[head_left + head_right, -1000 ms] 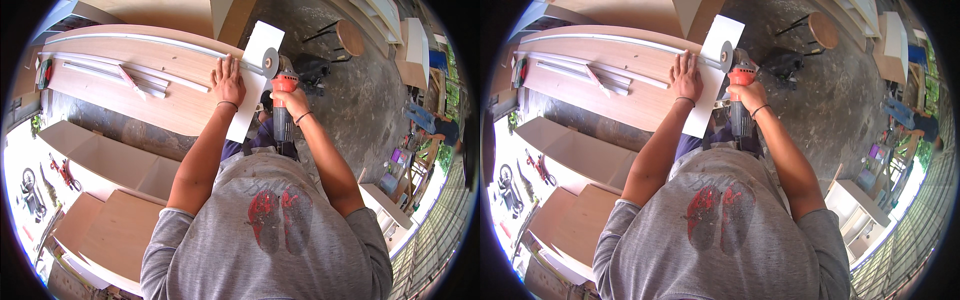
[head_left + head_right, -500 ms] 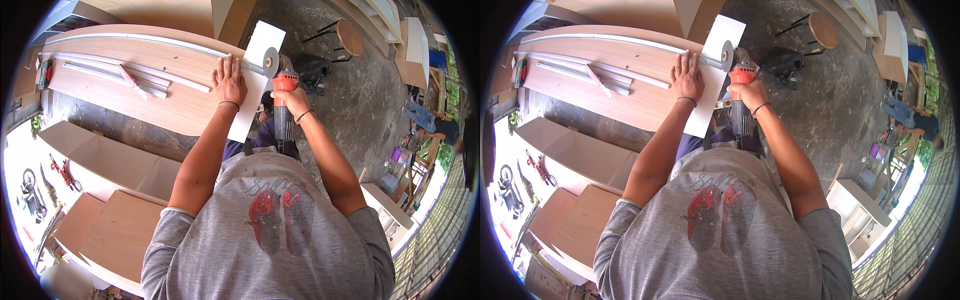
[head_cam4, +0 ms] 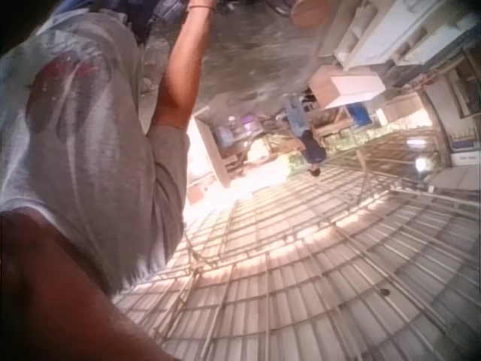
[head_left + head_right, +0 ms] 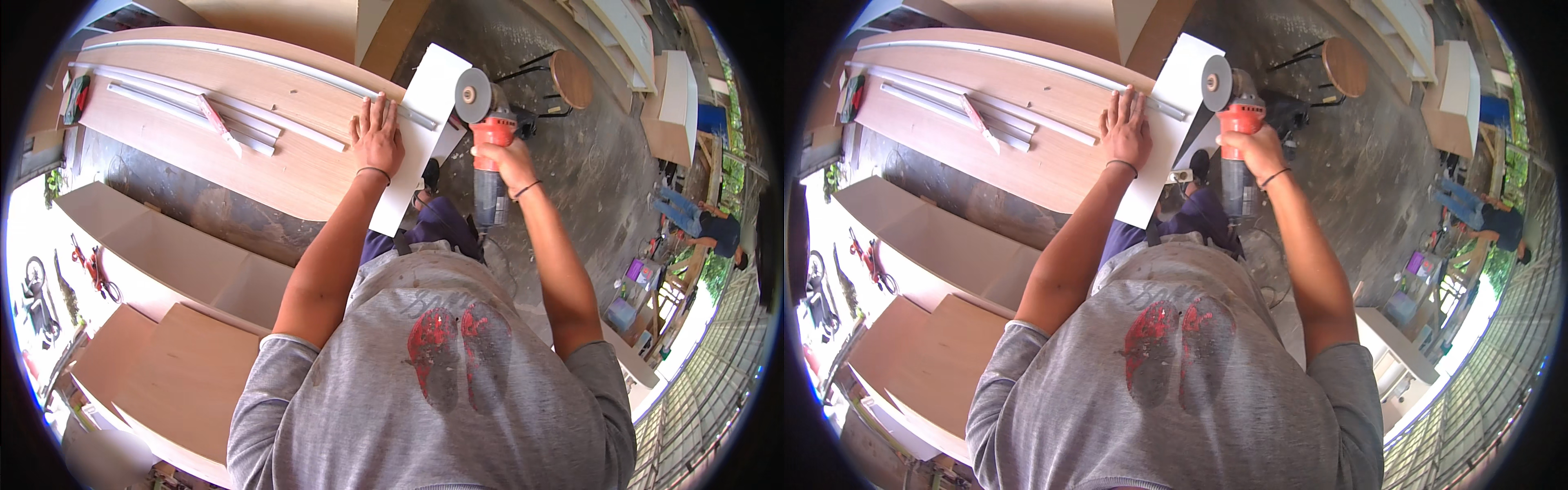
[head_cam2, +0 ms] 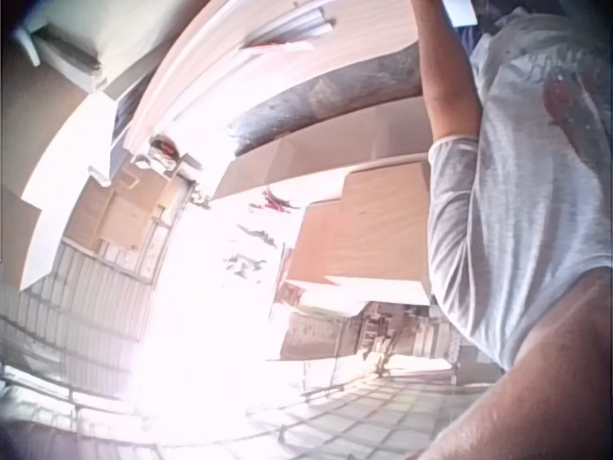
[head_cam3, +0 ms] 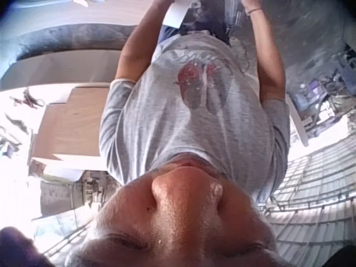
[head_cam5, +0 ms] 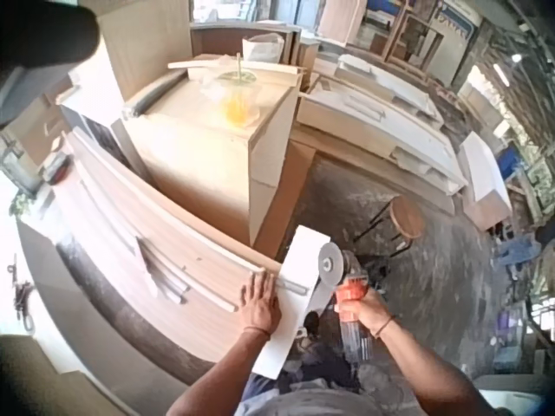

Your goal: The person prepares and modifies furniture components by changing the grinding wheel on an angle grinder, cutting a small white wooden panel with the grinder, and further trimming a corner of the same panel using shears before positioning an aluminum strip on a curved wooden surface.

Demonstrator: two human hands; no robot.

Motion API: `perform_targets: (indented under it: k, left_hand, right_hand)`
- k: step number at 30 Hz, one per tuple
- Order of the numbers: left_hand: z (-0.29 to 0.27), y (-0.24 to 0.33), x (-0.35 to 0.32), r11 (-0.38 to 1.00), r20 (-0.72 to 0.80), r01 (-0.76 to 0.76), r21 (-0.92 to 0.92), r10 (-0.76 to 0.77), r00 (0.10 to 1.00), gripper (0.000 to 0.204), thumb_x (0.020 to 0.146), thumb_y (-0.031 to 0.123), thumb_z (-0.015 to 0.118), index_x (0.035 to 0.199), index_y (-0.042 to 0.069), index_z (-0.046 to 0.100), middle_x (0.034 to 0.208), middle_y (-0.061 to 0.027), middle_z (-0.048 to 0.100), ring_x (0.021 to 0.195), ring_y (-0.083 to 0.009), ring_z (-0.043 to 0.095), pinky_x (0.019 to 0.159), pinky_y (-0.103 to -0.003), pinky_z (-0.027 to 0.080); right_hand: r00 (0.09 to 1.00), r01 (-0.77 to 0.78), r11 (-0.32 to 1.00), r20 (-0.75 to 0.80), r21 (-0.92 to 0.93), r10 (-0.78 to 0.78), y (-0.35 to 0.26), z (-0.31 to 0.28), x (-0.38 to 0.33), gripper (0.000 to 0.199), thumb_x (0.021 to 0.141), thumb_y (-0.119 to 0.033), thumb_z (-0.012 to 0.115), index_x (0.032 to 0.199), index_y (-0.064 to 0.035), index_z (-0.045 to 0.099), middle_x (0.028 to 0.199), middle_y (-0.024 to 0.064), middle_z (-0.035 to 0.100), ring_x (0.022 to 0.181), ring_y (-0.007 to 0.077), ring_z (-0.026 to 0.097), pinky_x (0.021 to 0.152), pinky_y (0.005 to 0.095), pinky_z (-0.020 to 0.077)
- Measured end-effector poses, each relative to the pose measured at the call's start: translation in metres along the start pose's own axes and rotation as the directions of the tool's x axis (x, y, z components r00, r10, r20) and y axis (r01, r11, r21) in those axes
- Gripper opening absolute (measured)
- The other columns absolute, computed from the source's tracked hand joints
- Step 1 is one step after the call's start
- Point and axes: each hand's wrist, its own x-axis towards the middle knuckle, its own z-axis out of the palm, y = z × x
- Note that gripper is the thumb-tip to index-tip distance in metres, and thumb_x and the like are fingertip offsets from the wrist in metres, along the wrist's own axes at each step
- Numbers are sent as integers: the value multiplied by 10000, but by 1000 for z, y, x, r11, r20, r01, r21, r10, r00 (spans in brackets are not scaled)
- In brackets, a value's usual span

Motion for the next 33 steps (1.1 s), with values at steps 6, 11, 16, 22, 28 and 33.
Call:
perform_targets:
  k: [6, 11, 16, 22, 28, 33]
  left_hand:
    - [4, -3, 1, 993, -72, 28, -113, -36, 997, 494, 846, 153, 474, 1338, 176, 443, 1476, -44, 285, 1372, -273, 234, 1089, -473, 226]
    - [1, -2, 6, 977, -115, 81, -199, -105, 988, 430, 832, 126, 483, 1259, 152, 520, 1437, -32, 354, 1352, -248, 277, 1075, -449, 267]
    - [-24, -4, 19, 981, -114, 136, -141, -153, 982, 319, 815, 124, 499, 1107, 128, 628, 1289, 21, 523, 1289, -237, 373, 1049, -445, 296]
    - [-29, 0, 17, 965, -49, 224, -134, -232, 972, 331, 819, 109, 472, 1114, 97, 621, 1283, -11, 523, 1302, -242, 359, 1088, -450, 267]
    - [-12, 14, 9, 930, -141, 314, -189, -342, 929, 321, 857, 117, 448, 1129, 98, 618, 1382, -46, 440, 1302, -251, 359, 1070, -407, 301]
    - [2, 11, 15, 867, -108, 446, -222, -477, 873, 315, 919, 224, 407, 1138, 158, 624, 1408, 73, 418, 1297, -230, 367, 1071, -399, 296]
  right_hand:
    - [968, 232, 927, 163, -295, -191, -50, -54, 14, 297, 597, -171, 742, 833, -38, 619, 763, 22, 616, 686, 137, 574, 649, 282, 464]
    - [896, 431, 633, 385, -643, -219, -83, -78, 41, 437, 569, -192, 759, 941, -27, 597, 803, 74, 629, 719, 186, 598, 704, 317, 482]
    - [784, 590, 428, 612, -685, -102, -121, -70, 70, 571, 550, -210, 746, 1055, -23, 555, 889, 130, 642, 786, 245, 620, 739, 342, 489]
    - [574, 796, 169, 813, -582, 94, -159, -40, 122, 565, 534, -218, 711, 1034, -14, 541, 855, 190, 632, 782, 350, 612, 738, 380, 486]
    - [331, 921, 108, 899, -374, 286, -172, 1, 162, 528, 531, -217, 704, 990, -13, 542, 812, 199, 626, 770, 361, 606, 726, 381, 484]
    - [232, 965, 23, 890, -262, 393, -176, 24, 181, 567, 521, -213, 705, 1030, -15, 550, 815, 175, 633, 758, 323, 611, 733, 365, 491]
